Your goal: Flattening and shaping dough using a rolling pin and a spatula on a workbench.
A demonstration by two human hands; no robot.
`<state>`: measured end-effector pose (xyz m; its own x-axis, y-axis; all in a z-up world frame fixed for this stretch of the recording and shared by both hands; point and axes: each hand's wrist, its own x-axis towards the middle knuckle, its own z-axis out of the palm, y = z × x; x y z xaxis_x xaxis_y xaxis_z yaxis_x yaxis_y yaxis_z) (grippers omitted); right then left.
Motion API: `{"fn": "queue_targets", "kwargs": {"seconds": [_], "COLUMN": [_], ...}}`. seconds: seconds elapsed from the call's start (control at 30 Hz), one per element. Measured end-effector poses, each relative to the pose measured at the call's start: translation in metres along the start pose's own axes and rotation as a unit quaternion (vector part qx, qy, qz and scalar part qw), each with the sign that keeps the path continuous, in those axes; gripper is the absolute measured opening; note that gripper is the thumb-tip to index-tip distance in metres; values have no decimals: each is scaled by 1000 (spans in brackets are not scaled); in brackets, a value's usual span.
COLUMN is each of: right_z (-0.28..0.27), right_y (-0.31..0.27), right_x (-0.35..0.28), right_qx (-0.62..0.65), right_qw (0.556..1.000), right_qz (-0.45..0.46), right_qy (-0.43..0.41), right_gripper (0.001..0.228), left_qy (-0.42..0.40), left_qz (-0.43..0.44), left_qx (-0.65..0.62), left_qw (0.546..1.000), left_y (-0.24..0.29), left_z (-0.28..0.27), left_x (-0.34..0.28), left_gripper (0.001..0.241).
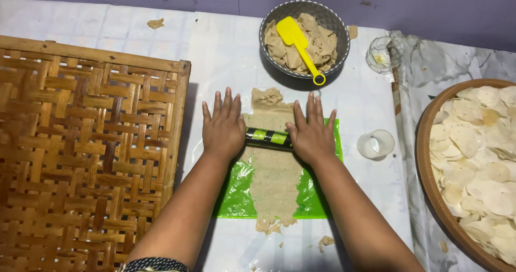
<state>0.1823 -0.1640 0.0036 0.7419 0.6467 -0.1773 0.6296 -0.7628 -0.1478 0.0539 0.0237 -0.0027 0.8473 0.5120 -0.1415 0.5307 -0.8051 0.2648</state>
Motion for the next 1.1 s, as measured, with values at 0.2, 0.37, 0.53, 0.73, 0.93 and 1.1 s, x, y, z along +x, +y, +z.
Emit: {"fn": "queue_targets", "kwargs": {"seconds": [0.2,0.37,0.53,0.73,0.93,1.1], "right_z": [2,-5,3,6,27,43], "right_y": [-14,-3,3,-10,-16,-7], "right_x": [-74,-57,-25,-68,-129,-174], "right_qx": [4,56,51,42,6,47], "right_qw": [999,997,995,996,999,998], "right_qz": [-31,4,69,75,27,-27], "right_qy": [-36,-46,54,-17,22,16], "right_gripper": [69,74,69,68,66,72], "left_qy": [-8,43,99,-14,20,-36], "left_qz": [6,-12,7,22,50,43], "left_qx": [-9,9,-37,-8,-13,-7], "left_qw": [1000,999,994,1000,998,998], "left_y": [-8,3,14,11,4,0], "left_z": [12,-7,-7,8,21,36], "left_x": [-75,-58,-21,-67,-142,-183], "left_gripper": [60,58,65,63,58,60]}}
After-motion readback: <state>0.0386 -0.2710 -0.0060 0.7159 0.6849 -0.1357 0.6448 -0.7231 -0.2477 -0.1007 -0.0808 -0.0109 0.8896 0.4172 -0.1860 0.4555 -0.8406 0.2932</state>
